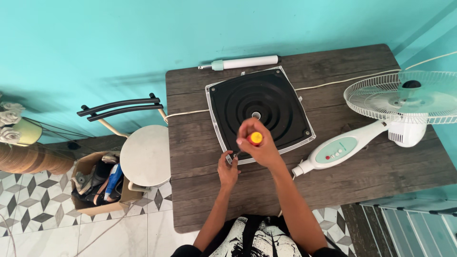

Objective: The person disassembles a standing fan on a table. They remove the fan head, detach the pole, flip the base, and use a screwdriver to loosen screws on the underside of the base.

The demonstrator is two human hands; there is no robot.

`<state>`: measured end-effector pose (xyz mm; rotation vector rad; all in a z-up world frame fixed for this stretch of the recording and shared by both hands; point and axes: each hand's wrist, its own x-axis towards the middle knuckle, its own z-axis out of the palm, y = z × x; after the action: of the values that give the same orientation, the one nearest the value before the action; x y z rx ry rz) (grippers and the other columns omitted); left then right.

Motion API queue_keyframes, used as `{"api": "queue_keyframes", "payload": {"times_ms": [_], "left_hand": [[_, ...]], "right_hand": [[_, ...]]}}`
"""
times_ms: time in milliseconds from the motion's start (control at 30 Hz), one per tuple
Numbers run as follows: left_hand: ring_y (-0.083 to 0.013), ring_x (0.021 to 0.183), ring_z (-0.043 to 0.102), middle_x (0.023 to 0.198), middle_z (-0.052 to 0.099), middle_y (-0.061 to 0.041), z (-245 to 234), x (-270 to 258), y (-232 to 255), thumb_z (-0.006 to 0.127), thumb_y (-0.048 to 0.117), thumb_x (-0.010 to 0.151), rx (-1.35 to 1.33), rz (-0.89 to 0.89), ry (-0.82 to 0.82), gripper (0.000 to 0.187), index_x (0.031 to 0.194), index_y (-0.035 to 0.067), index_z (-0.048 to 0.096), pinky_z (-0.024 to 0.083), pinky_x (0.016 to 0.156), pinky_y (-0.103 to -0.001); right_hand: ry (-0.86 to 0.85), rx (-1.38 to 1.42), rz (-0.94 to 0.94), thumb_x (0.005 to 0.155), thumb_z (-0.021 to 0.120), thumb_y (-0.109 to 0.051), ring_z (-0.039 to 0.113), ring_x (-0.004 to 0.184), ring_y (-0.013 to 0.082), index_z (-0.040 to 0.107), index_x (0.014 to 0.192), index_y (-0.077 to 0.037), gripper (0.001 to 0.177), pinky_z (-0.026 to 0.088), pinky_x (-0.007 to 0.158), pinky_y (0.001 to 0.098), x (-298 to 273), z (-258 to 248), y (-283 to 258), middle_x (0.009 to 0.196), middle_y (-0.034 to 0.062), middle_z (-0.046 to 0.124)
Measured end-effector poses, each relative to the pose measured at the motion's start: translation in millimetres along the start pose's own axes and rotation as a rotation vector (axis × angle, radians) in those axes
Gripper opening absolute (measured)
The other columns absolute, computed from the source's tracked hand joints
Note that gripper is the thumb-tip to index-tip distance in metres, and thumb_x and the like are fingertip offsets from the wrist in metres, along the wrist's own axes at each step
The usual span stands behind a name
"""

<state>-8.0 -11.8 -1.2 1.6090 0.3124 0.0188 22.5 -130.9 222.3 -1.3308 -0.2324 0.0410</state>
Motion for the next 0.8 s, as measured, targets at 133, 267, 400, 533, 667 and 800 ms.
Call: {"api": "queue_keyframes", "payload": {"times_ms": [133, 267, 400, 533, 667, 800], "left_hand": [[-0.0124, 0.063, 0.063, 0.103, 0.057, -0.009, 0, -2, -1, 0.071, 0.014, 0.091, 0.004, 0.023, 0.007, 0.030, 0.120, 0.012, 0.066, 0.063, 0.048, -0.031], [-0.0126, 0.062, 0.060, 0.099, 0.056, -0.009, 1, -4, -1, 0.070, 0.013, 0.093, 0.025, 0.052, 0.001, 0.023, 0.116, 0.010, 0.069, 0.063, 0.050, -0.030], [-0.0124, 0.063, 0.058, 0.097, 0.055, -0.010, 0, -5, -3, 0.069, 0.013, 0.094, 0.037, 0.069, -0.008, 0.023, 0.117, 0.010, 0.069, 0.063, 0.051, -0.030], [-0.0111, 0.063, 0.063, 0.103, 0.056, -0.008, 2, -5, -2, 0.068, 0.013, 0.094, 0.025, 0.076, -0.005, 0.022, 0.116, 0.010, 0.067, 0.064, 0.050, -0.029], [-0.0135, 0.066, 0.060, 0.105, 0.056, -0.010, 1, -6, -3, 0.068, 0.013, 0.095, 0.040, 0.099, -0.013, 0.023, 0.118, 0.010, 0.068, 0.060, 0.052, -0.030], [-0.0138, 0.066, 0.064, 0.106, 0.056, -0.009, -2, -7, 0, 0.069, 0.015, 0.095, 0.050, 0.045, -0.039, 0.024, 0.118, 0.010, 0.067, 0.063, 0.050, -0.029]], "right_hand": [[0.153, -0.660, -0.315, 0.085, 0.089, -0.017, 0.050, 0.072, 0.0113, 0.046, 0.105, -0.005, 0.048, 0.045, 0.064, 0.0251, -1, 11, -19, 0.085, 0.0049, 0.050], [0.249, -0.728, -0.262, 0.075, 0.096, -0.020, 0.061, 0.067, 0.0110, 0.054, 0.096, -0.004, 0.049, 0.054, 0.059, 0.0255, -3, 22, -37, 0.080, 0.0052, 0.061], [0.159, -0.659, -0.386, 0.074, 0.094, -0.015, 0.072, 0.087, 0.0125, 0.067, 0.102, -0.003, 0.041, 0.066, 0.074, 0.0263, -5, 24, -52, 0.096, 0.0071, 0.067], [-0.048, -0.404, -0.250, 0.085, 0.081, -0.004, 0.068, 0.094, 0.0135, 0.065, 0.123, -0.002, 0.041, 0.062, 0.085, 0.0274, -8, 21, -57, 0.104, 0.0049, 0.069], [-0.191, 0.001, -0.069, 0.093, 0.069, -0.003, 0.061, 0.095, 0.0085, 0.059, 0.130, -0.004, 0.038, 0.055, 0.085, 0.0244, -16, 14, -36, 0.104, -0.0003, 0.062], [-0.169, -0.116, -0.175, 0.093, 0.076, -0.003, 0.055, 0.079, 0.0062, 0.065, 0.117, -0.003, 0.026, 0.047, 0.072, 0.0219, -21, 6, -11, 0.088, -0.0003, 0.060]]}}
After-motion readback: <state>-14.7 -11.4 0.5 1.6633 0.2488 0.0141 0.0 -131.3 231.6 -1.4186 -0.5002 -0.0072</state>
